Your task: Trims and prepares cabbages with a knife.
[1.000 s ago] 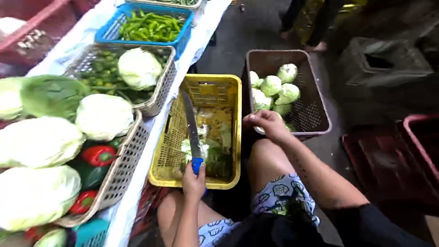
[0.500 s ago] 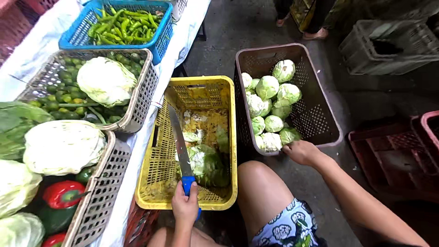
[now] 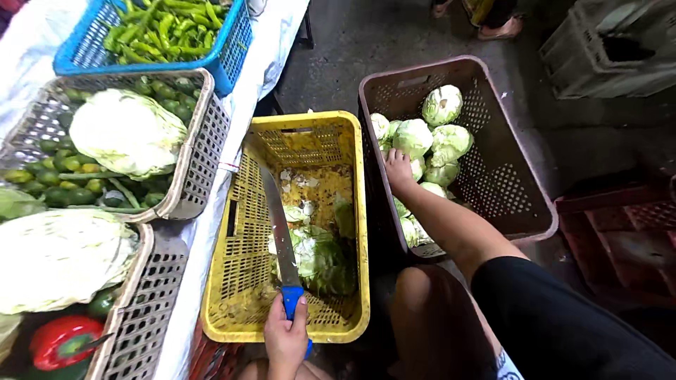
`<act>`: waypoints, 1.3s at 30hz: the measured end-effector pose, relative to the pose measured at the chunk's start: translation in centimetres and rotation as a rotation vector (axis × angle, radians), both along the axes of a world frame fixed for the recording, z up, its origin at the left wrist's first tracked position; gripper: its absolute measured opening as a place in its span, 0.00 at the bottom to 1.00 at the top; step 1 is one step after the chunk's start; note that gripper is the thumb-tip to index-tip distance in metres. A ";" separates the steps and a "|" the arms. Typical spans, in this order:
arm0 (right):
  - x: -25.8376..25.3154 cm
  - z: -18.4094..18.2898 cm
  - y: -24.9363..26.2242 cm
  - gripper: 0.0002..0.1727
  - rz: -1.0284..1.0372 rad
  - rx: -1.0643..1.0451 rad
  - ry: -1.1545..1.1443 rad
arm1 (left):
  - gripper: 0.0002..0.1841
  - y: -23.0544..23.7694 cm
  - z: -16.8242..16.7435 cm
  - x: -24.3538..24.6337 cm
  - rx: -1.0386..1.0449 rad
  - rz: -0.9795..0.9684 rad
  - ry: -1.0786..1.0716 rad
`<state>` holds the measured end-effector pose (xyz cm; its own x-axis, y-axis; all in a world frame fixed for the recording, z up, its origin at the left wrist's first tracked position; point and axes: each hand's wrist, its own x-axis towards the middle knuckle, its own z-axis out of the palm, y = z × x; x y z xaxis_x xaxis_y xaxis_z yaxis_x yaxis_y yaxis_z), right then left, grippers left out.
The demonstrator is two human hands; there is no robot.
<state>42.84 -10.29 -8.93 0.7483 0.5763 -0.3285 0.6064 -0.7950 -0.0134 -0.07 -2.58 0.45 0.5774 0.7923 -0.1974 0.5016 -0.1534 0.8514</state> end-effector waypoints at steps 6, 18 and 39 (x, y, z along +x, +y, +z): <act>0.3 4.9 -4.2 0.58 -0.172 0.166 0.086 | 0.19 0.2 0.1 -0.5 0.043 0.005 0.103; -14.4 39.1 -13.9 0.64 -1.059 1.451 1.788 | 0.30 -3.4 8.8 2.7 -0.104 -0.506 0.969; -21.7 60.3 -22.0 0.31 -0.814 1.241 2.326 | 0.25 -14.5 25.1 3.4 -0.412 -0.669 0.996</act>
